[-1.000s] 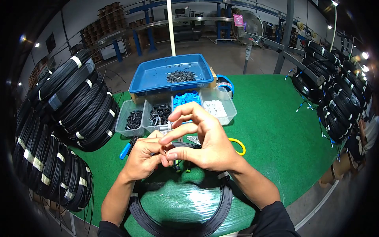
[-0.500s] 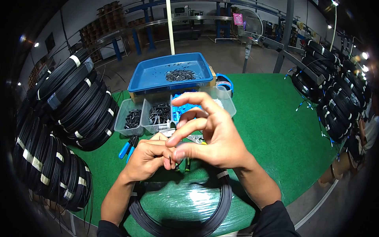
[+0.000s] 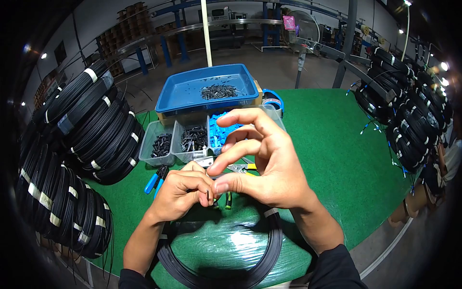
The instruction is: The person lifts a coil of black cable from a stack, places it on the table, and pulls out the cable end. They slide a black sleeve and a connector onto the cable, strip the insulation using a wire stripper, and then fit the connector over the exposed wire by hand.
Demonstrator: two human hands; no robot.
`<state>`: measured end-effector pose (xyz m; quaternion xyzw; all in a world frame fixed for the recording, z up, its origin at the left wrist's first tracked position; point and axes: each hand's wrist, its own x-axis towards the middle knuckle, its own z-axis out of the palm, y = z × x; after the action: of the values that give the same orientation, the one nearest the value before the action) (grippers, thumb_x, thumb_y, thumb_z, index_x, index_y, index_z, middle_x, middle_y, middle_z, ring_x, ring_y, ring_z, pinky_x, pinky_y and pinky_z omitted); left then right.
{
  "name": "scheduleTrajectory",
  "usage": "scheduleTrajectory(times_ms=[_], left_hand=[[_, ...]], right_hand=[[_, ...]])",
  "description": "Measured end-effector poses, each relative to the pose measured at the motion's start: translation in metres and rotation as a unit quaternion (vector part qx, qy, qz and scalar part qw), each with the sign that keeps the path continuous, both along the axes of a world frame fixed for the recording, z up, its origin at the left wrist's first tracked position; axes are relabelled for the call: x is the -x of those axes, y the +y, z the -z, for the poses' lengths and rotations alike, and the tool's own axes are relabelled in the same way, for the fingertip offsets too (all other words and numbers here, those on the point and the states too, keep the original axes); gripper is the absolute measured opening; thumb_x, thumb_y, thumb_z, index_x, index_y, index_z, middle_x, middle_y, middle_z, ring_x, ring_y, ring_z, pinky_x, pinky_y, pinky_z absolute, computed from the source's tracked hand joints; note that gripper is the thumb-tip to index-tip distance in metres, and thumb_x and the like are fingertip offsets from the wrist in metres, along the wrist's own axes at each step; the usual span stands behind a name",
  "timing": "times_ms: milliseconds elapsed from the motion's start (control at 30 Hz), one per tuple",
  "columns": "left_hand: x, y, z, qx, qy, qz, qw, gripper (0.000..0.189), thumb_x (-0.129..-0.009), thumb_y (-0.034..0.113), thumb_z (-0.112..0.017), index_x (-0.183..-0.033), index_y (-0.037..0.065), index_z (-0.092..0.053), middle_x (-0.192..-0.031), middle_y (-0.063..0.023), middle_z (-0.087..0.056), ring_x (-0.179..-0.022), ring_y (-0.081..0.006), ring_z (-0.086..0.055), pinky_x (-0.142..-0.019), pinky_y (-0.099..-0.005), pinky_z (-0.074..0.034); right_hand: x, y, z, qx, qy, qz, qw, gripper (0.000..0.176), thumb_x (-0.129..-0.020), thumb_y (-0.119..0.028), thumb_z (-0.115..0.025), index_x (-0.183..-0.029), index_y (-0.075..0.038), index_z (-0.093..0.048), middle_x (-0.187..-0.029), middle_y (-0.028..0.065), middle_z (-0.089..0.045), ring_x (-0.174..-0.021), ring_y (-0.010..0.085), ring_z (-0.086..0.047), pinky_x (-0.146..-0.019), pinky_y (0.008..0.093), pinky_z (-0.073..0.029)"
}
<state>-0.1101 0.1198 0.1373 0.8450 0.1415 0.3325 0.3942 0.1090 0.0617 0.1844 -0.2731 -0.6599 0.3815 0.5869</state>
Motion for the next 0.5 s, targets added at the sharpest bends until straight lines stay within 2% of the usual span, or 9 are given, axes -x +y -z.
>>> scheduleTrajectory(times_ms=[33,67,167,200,333,433,500], left_hand=[[0.000,0.000,0.000,0.001,0.003,-0.006,1.000,0.005,-0.074,0.003,-0.069,-0.076,0.007,-0.072,-0.083,-0.0016,-0.072,-0.086,-0.0173,-0.060,-0.083,-0.0333,-0.046],[-0.001,0.000,0.001,0.000,0.003,-0.005,1.000,0.005,-0.074,0.003,-0.069,-0.076,0.007,-0.072,-0.083,-0.0016,-0.072,-0.086,-0.0173,-0.060,-0.083,-0.0333,-0.046],[-0.001,-0.001,0.003,-0.011,0.013,-0.033,0.999,0.005,-0.073,0.003,-0.070,-0.075,0.007,-0.071,-0.082,-0.0018,-0.072,-0.085,-0.0172,-0.059,-0.083,-0.0331,-0.046],[0.000,-0.002,0.003,-0.012,0.026,-0.039,0.999,0.005,-0.073,0.003,-0.070,-0.075,0.007,-0.071,-0.082,-0.0016,-0.072,-0.085,-0.0171,-0.059,-0.083,-0.0329,-0.046],[0.002,-0.001,0.002,-0.002,0.041,-0.037,0.998,0.006,-0.073,0.002,-0.069,-0.075,0.007,-0.071,-0.083,-0.0008,-0.072,-0.085,-0.0170,-0.059,-0.083,-0.0325,-0.045],[-0.001,-0.001,0.003,-0.006,0.005,-0.015,1.000,0.008,-0.073,0.001,-0.068,-0.075,0.007,-0.071,-0.084,-0.0010,-0.072,-0.085,-0.0171,-0.059,-0.084,-0.0324,-0.045],[-0.001,-0.001,0.003,-0.006,0.006,-0.014,1.000,0.008,-0.073,0.001,-0.068,-0.076,0.007,-0.071,-0.085,-0.0010,-0.072,-0.085,-0.0172,-0.059,-0.084,-0.0324,-0.045]], right_hand=[[-0.001,0.001,0.000,-0.010,-0.036,-0.002,0.999,0.086,-0.060,-0.003,-0.093,-0.131,-0.001,-0.045,-0.085,0.0066,-0.074,-0.099,0.0119,-0.057,-0.095,0.0309,-0.040],[-0.001,0.005,0.004,-0.027,-0.056,-0.006,0.998,0.080,-0.063,-0.008,-0.091,-0.129,-0.003,-0.047,-0.082,0.0024,-0.073,-0.092,0.0112,-0.059,-0.091,0.0304,-0.042],[0.010,0.002,0.007,0.009,-0.105,-0.020,0.994,0.074,-0.066,-0.006,-0.088,-0.128,-0.003,-0.048,-0.082,0.0006,-0.073,-0.088,0.0094,-0.058,-0.090,0.0297,-0.042],[0.013,0.002,0.009,0.000,-0.101,-0.020,0.995,0.067,-0.068,-0.005,-0.086,-0.125,-0.003,-0.050,-0.082,0.0007,-0.074,-0.088,0.0086,-0.058,-0.088,0.0292,-0.043],[0.016,0.000,0.013,-0.022,-0.065,0.022,0.997,0.058,-0.072,-0.004,-0.085,-0.121,0.000,-0.053,-0.082,0.0020,-0.074,-0.087,0.0086,-0.060,-0.088,0.0282,-0.044],[0.015,-0.005,0.006,-0.041,-0.002,0.049,0.998,0.058,-0.073,-0.005,-0.086,-0.120,0.001,-0.053,-0.081,0.0026,-0.073,-0.088,0.0094,-0.061,-0.089,0.0283,-0.044],[0.010,-0.005,0.004,-0.055,0.000,0.066,0.996,0.060,-0.073,-0.006,-0.087,-0.121,0.002,-0.052,-0.082,0.0030,-0.073,-0.090,0.0108,-0.063,-0.091,0.0287,-0.044]])
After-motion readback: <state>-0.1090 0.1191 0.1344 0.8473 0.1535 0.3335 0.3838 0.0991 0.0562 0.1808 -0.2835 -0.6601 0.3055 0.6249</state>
